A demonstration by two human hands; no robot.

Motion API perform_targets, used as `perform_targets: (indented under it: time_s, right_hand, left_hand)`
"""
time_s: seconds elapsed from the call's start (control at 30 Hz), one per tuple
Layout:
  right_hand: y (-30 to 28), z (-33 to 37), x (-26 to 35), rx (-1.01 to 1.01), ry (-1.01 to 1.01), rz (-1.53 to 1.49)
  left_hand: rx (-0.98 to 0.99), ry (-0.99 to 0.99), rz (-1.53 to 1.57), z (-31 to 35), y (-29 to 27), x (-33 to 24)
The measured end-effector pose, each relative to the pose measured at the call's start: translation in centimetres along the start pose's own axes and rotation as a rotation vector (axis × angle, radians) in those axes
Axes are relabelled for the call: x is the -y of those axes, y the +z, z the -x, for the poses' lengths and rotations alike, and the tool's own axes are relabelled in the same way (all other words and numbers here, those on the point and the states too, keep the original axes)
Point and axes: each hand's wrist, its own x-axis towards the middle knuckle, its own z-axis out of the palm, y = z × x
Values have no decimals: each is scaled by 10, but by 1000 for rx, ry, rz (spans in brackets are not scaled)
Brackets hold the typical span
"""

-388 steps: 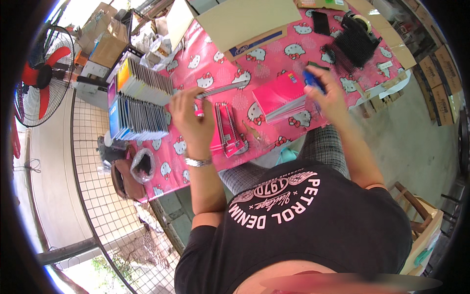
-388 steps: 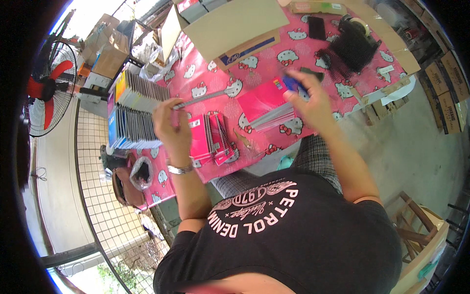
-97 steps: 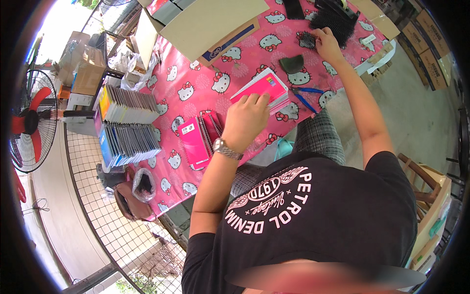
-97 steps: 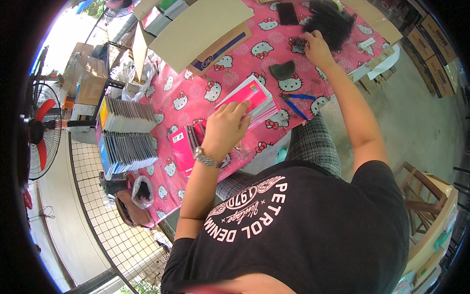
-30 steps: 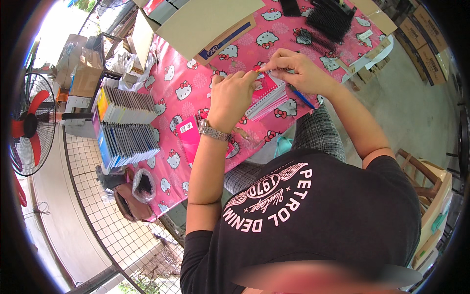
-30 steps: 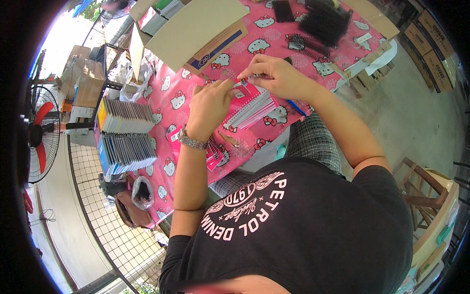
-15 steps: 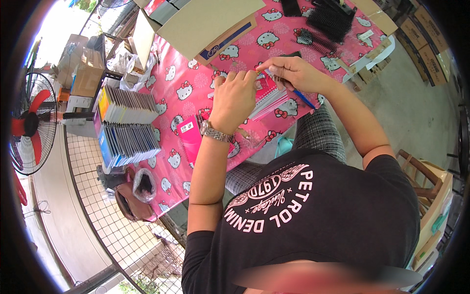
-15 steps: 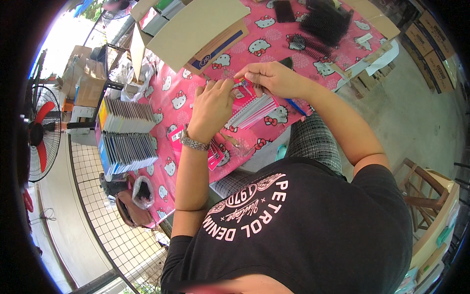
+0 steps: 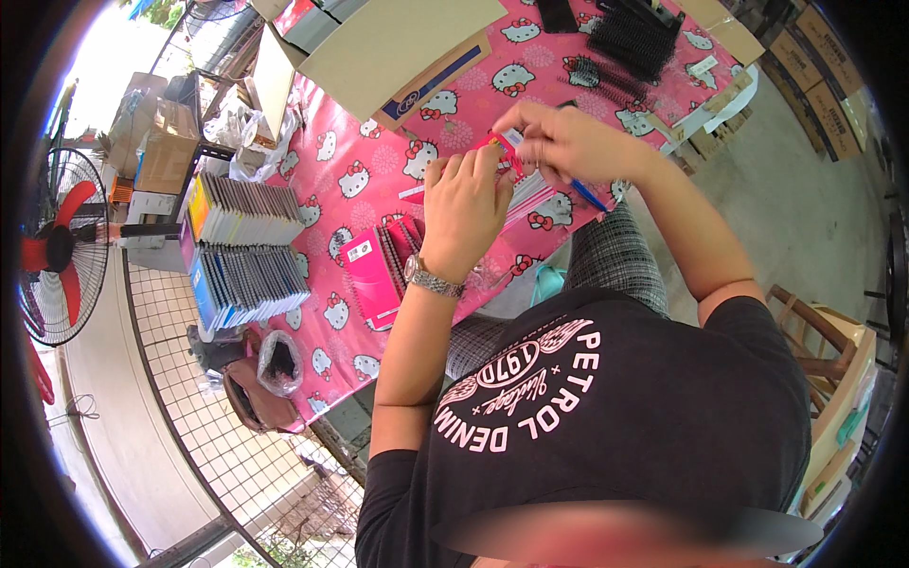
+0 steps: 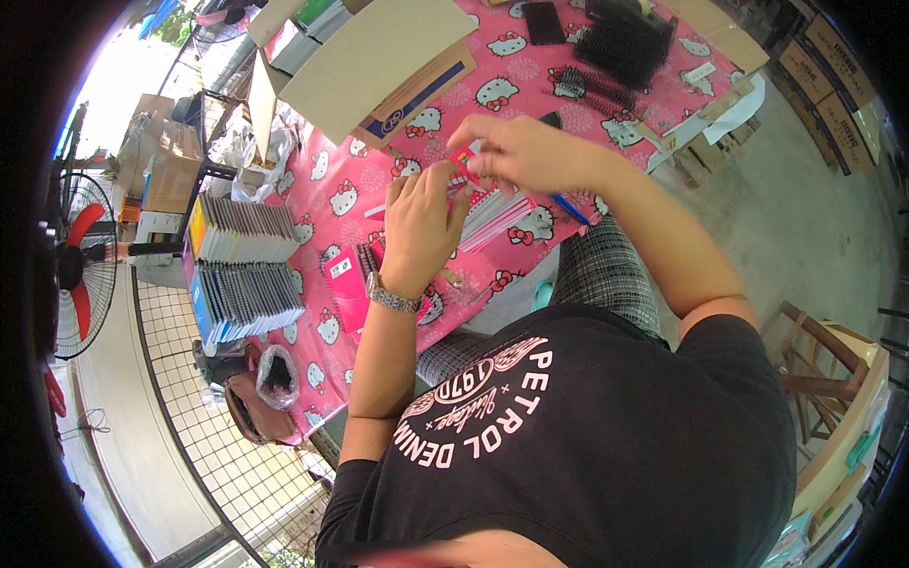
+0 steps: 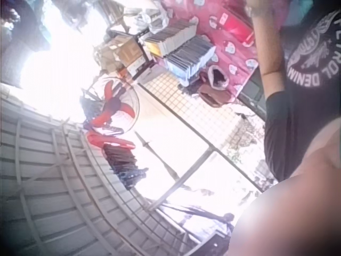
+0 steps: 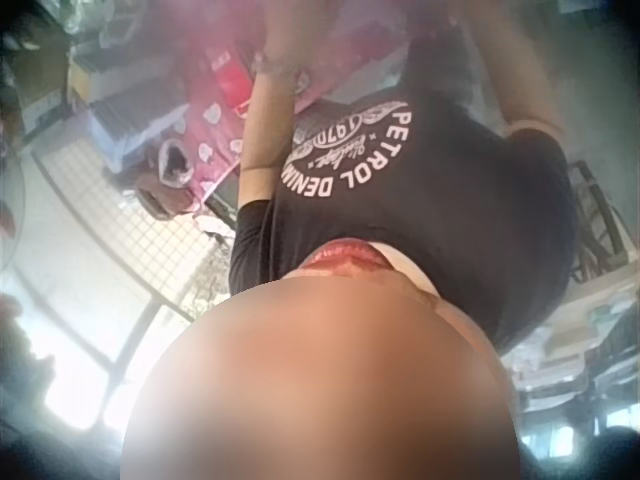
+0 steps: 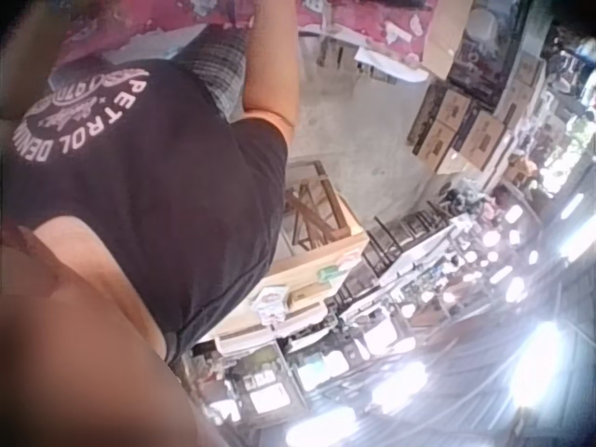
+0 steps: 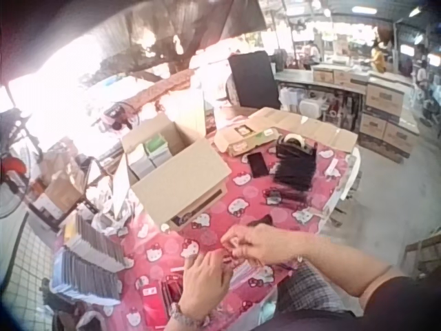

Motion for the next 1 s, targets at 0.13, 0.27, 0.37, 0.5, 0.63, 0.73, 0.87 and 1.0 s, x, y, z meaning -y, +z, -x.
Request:
perform_targets:
  time_s: [0.13, 0.27, 0.37, 0.5, 0.63, 0.73, 0.87, 1.0]
  right_hand:
    - [-9, -38, -131, -481, 85, 589]
    - [17, -39, -200, -709, 68, 1375]
    - [-3, -47, -170, -484, 164, 760]
    - [-33, -32, -51, 103, -86, -447]
    - [-44, -24, -6, 364, 75, 34]
    - [-53, -19, -19, 290, -26, -329]
    - [-52, -24, 5, 370, 81, 158]
    - [-46, -26, -9, 465, -219, -632]
  left_hand:
    - [-3, 25, 42, 1, 8, 8]
    - [-33, -19, -176, 4, 7, 5]
    - [-134, -215, -303, 19, 15, -1]
    - [-120, -303, -179, 24, 17, 8]
    - [-131, -195, -85, 13, 22, 13]
    - [-150, -184, -49, 7, 19, 6]
    - [-142, -183, 9, 7, 12, 11]
    - [-157, -221, 86, 12, 9, 24]
